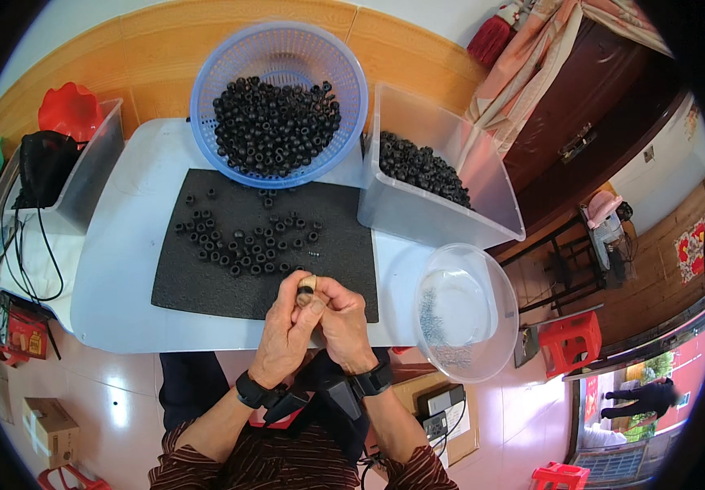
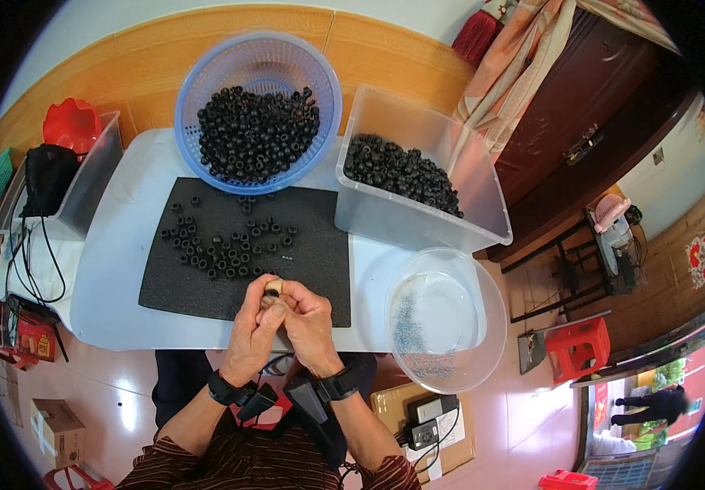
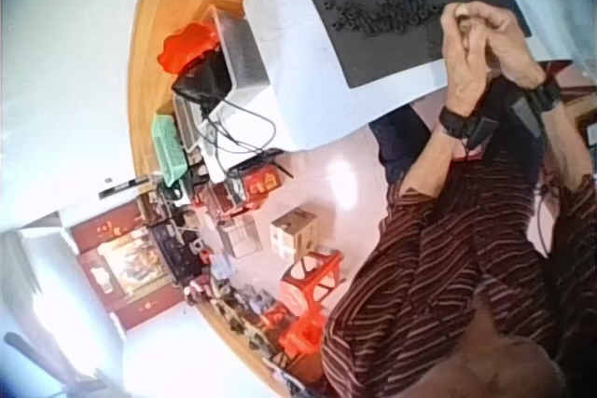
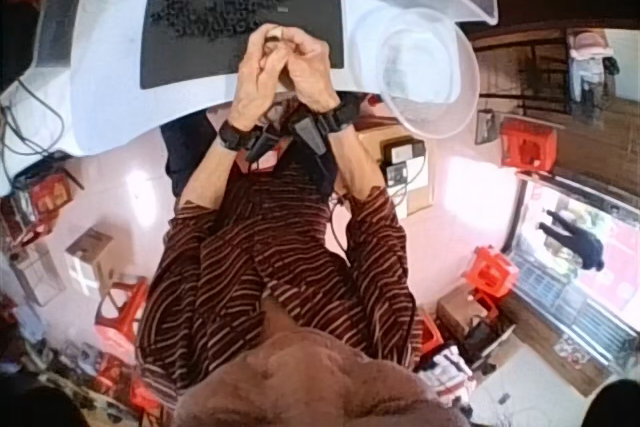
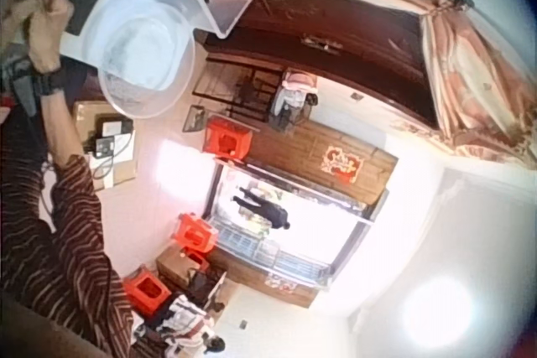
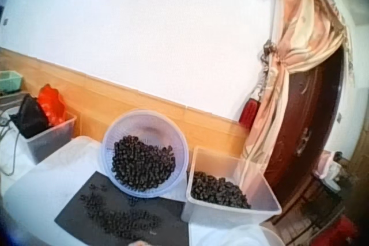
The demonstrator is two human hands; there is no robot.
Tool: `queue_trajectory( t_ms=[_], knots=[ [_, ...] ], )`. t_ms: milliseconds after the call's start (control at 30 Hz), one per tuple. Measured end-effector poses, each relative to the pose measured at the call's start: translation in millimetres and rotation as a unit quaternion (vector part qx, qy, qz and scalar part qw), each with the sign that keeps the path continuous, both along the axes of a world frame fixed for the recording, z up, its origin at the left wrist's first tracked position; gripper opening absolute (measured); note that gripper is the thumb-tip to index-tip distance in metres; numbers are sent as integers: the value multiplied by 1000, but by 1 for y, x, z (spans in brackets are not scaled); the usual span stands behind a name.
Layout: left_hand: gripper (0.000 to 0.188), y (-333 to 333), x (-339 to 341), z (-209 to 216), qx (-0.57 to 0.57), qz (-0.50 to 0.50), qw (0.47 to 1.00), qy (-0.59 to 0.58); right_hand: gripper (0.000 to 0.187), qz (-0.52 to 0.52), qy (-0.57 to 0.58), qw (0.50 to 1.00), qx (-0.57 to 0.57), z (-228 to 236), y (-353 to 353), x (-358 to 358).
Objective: Assembling small black plastic circular parts by manually pressing them together.
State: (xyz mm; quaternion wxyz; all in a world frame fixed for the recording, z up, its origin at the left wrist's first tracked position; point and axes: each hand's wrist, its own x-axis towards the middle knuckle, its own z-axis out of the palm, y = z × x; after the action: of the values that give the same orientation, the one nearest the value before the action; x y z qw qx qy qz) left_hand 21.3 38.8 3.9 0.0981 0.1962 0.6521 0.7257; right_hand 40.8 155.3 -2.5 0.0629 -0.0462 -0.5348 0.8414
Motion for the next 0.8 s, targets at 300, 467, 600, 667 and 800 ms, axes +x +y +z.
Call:
queue_trajectory(
  t_ms=[300, 467, 600, 667, 800],
  knots=[
    [30, -19, 0, -1, 148, 11, 985, -86, 34, -131, 118, 934, 311, 29, -4, 11],
    [27, -21, -6, 5, 132, -64, 975, -170, 37, -95, 153, 897, 404, 32, -4, 15],
    [27, -31, -9, -4, 109, -90, 974, -179, 35, -68, 147, 886, 435, 44, -10, 15],
    [28, -32, -9, -3, 135, -93, 969, -182, 34, -70, 149, 887, 431, 41, -10, 14],
    [31, -37, -12, -10, 114, -115, 978, -132, 33, -92, 169, 863, 466, 36, -10, 15]
  ],
)
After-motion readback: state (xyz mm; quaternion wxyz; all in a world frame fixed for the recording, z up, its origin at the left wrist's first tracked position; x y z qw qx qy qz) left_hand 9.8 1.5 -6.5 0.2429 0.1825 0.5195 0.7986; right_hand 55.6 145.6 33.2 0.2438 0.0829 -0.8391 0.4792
